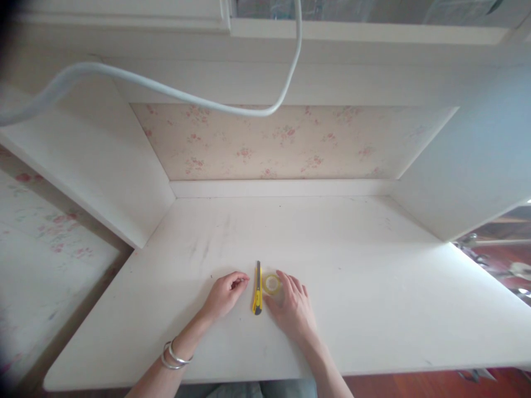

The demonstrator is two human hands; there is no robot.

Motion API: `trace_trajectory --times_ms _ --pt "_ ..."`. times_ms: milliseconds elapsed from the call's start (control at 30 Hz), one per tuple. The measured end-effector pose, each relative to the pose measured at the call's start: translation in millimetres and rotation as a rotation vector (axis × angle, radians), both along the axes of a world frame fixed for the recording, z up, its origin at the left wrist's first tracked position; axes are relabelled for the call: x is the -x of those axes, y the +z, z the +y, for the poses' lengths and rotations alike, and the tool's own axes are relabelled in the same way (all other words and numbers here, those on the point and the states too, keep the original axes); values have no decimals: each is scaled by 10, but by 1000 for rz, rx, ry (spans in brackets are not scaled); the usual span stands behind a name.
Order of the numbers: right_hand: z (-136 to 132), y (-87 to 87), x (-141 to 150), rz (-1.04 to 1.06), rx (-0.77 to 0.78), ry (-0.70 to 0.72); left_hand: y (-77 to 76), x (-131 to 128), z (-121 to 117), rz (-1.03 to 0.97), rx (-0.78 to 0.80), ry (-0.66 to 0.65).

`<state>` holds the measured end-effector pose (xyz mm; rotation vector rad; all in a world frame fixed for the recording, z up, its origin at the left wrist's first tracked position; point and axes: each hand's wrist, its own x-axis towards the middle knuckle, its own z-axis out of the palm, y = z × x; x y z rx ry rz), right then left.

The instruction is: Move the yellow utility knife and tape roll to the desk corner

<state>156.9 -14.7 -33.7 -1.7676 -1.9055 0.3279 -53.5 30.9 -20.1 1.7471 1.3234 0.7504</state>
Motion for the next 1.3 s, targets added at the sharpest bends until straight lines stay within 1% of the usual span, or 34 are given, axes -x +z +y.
trace_trajectory --times_ms 600,833,1100,1300 --pt "10 -5 5 10 8 -27 37 -15 -16 15 6 10" --pt "9 24 20 -1 -43 -33 66 -18 -19 18 7 -3" --pt "11 -14 4 -14 -50 -33 26 -19 -17 15 12 3" --pt "9 28 29 -41 -43 -12 36 -19 -13 5 0 -2"
